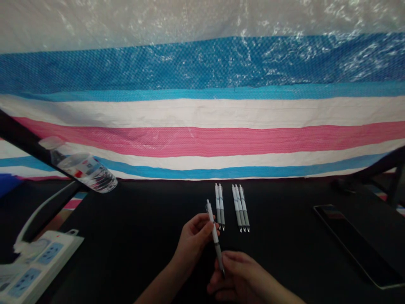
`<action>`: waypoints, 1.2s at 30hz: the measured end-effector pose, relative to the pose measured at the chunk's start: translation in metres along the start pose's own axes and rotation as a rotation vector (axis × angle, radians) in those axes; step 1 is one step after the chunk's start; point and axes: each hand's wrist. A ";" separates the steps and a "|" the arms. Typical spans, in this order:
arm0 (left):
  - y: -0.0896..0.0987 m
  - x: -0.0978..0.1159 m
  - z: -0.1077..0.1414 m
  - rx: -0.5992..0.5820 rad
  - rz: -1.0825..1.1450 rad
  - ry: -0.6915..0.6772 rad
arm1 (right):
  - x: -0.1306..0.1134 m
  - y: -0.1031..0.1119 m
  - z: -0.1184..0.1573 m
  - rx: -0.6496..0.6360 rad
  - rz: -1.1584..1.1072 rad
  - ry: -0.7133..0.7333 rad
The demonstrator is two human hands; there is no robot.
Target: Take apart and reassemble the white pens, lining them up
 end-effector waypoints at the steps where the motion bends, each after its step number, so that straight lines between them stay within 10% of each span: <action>1: 0.000 0.000 0.000 0.003 0.000 0.000 | 0.000 0.000 0.000 0.002 0.001 0.002; 36: 0.021 0.026 -0.018 0.213 0.160 -0.160 | 0.013 0.020 -0.009 0.149 0.318 -0.020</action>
Point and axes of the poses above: each hand's wrist, its own z-axis away from the middle knuckle, its own y-axis out of the back of the hand, x = y × z, and after that the axes turned 10 degrees about -y, right-handed
